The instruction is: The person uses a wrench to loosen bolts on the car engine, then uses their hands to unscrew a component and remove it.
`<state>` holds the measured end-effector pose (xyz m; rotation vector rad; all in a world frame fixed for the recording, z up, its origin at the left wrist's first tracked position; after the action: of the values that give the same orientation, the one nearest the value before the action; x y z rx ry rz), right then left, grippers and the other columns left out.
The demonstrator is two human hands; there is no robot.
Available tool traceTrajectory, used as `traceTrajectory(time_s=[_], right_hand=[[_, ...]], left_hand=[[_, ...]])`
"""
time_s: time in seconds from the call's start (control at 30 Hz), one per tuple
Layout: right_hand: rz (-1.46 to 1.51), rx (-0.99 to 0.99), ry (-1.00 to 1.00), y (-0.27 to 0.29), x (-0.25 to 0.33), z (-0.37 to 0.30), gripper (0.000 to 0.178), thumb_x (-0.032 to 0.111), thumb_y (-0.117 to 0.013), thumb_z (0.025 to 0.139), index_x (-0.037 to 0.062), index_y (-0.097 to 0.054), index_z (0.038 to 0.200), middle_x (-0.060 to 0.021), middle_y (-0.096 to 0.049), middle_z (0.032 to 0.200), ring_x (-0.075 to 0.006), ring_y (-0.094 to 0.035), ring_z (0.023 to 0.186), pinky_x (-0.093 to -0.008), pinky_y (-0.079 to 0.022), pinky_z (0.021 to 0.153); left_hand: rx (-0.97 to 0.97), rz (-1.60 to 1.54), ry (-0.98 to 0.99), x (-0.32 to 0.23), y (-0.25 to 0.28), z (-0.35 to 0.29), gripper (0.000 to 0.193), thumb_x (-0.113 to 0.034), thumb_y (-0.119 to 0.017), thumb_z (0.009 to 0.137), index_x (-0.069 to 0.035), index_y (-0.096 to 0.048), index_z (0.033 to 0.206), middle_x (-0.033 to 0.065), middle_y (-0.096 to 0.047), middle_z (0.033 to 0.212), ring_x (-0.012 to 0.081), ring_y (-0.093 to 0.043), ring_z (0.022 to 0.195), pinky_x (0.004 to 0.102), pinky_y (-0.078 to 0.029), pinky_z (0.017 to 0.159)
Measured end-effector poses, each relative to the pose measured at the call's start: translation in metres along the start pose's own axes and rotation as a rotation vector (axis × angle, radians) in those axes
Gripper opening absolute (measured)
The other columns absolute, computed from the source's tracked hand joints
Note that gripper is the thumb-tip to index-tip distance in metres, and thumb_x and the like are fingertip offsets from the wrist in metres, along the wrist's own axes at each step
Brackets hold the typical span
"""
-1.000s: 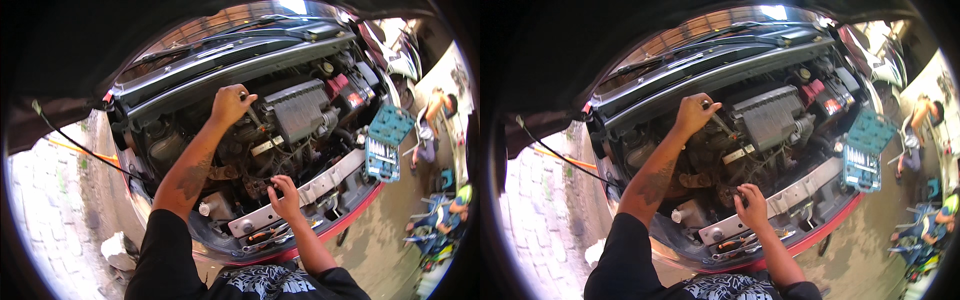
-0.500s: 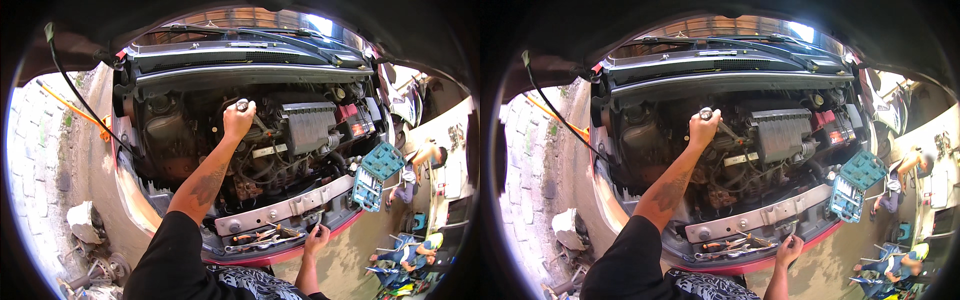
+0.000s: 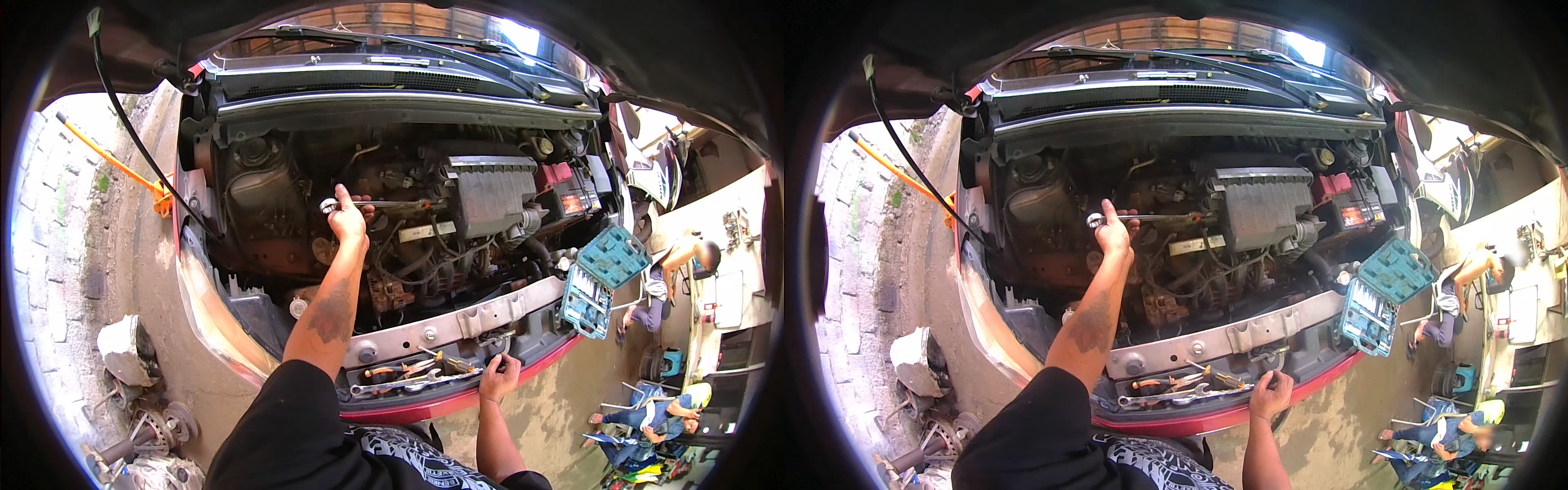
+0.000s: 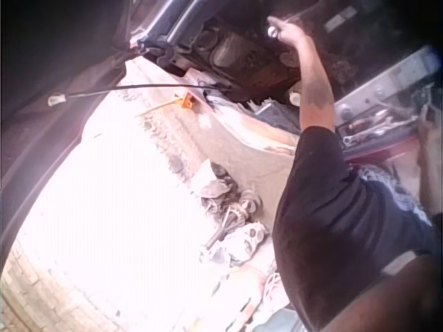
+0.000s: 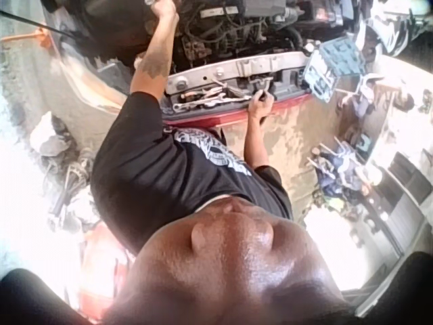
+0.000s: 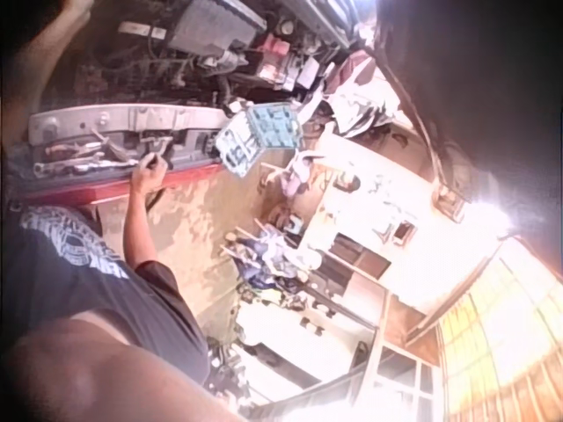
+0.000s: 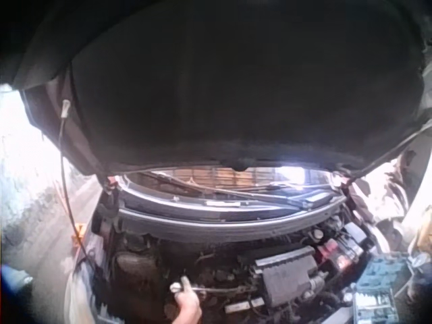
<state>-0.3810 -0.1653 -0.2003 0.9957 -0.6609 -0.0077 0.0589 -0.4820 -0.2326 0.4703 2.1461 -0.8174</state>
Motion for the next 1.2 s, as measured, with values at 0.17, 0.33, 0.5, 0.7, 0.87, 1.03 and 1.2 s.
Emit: traceTrajectory(time_s=[0.17, 0.33, 0.5, 0.7, 0.87, 1.03, 1.2], right_hand=[[0.013, -0.018, 0.017, 0.000, -0.002, -0.003, 0.008, 0.006, -0.071, 0.088, 0.0036, -0.071, 0.095, -0.0098, -0.064, 0.090, -0.0273, -0.059, 0.073, -0.0393, -0.046, 0.063], [0.017, -0.039, 0.040, 0.000, 0.000, 0.000, 0.007, 0.006, -0.072, 0.087, 0.0038, -0.070, 0.094, -0.0095, -0.064, 0.089, -0.0270, -0.058, 0.071, -0.0398, -0.046, 0.063], [0.008, -0.048, 0.028, -0.001, -0.004, -0.004, 0.006, 0.010, -0.072, 0.090, 0.0056, -0.069, 0.093, -0.0074, -0.062, 0.087, -0.0231, -0.054, 0.066, -0.0375, -0.044, 0.061], [0.019, -0.068, 0.020, 0.000, -0.008, -0.003, 0.007, 0.007, -0.073, 0.086, 0.0061, -0.070, 0.092, -0.0080, -0.065, 0.090, -0.0255, -0.058, 0.070, -0.0387, -0.046, 0.062], [0.018, -0.056, -0.023, 0.002, -0.003, -0.003, 0.007, 0.006, -0.074, 0.086, 0.0060, -0.070, 0.092, -0.0082, -0.065, 0.090, -0.0257, -0.060, 0.072, -0.0383, -0.047, 0.062], [0.047, -0.075, 0.003, 0.001, -0.008, -0.004, 0.007, 0.006, -0.074, 0.085, 0.0057, -0.070, 0.091, -0.0081, -0.065, 0.089, -0.0254, -0.060, 0.072, -0.0381, -0.047, 0.061], [0.042, -0.061, -0.012, 0.001, -0.009, -0.004, 0.008, 0.006, -0.074, 0.085, 0.0054, -0.070, 0.092, -0.0082, -0.065, 0.089, -0.0254, -0.059, 0.071, -0.0380, -0.047, 0.062]], left_hand=[[0.250, 0.100, -0.430, -0.057, -0.042, -0.043, 0.058, -0.056, -0.066, 0.100, -0.001, -0.066, 0.081, 0.0103, -0.074, 0.078, 0.0122, -0.064, 0.050, 0.0255, -0.048, 0.046], [0.422, 0.388, -0.521, -0.085, -0.100, -0.057, 0.054, -0.050, -0.072, 0.099, -0.001, -0.070, 0.078, 0.0073, -0.073, 0.071, 0.0113, -0.066, 0.050, 0.0263, -0.049, 0.047], [0.465, 0.618, -0.665, -0.094, -0.143, -0.077, 0.052, -0.046, -0.072, 0.100, -0.001, -0.071, 0.075, 0.0053, -0.072, 0.066, 0.0117, -0.067, 0.048, 0.0291, -0.050, 0.047], [0.488, 0.668, -0.687, -0.086, -0.165, -0.080, 0.050, -0.047, -0.072, 0.100, -0.001, -0.073, 0.079, 0.0064, -0.070, 0.063, 0.0159, -0.068, 0.049, 0.0318, -0.051, 0.049], [0.486, 0.717, -0.738, -0.083, -0.170, -0.081, 0.052, -0.050, -0.070, 0.099, -0.002, -0.073, 0.079, 0.0089, -0.069, 0.061, 0.0217, -0.069, 0.051, 0.0371, -0.052, 0.054], [0.478, 0.697, -0.821, -0.075, -0.170, -0.084, 0.050, -0.049, -0.070, 0.099, -0.002, -0.073, 0.080, 0.0148, -0.068, 0.063, 0.0338, -0.070, 0.059, 0.0426, -0.052, 0.057], [0.396, 0.718, -0.897, -0.061, -0.165, -0.090, 0.047, -0.046, -0.070, 0.100, -0.002, -0.073, 0.082, 0.0224, -0.065, 0.067, 0.0464, -0.065, 0.071, 0.0466, -0.051, 0.060]])
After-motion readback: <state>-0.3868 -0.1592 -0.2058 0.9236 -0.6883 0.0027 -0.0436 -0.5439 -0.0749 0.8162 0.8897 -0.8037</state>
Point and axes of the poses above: each hand's wrist, its own z-axis towards the middle knuckle, its own y-axis out of the back of the hand, x = y × z, the point moved 7 cm from there along z, towards the middle knuckle
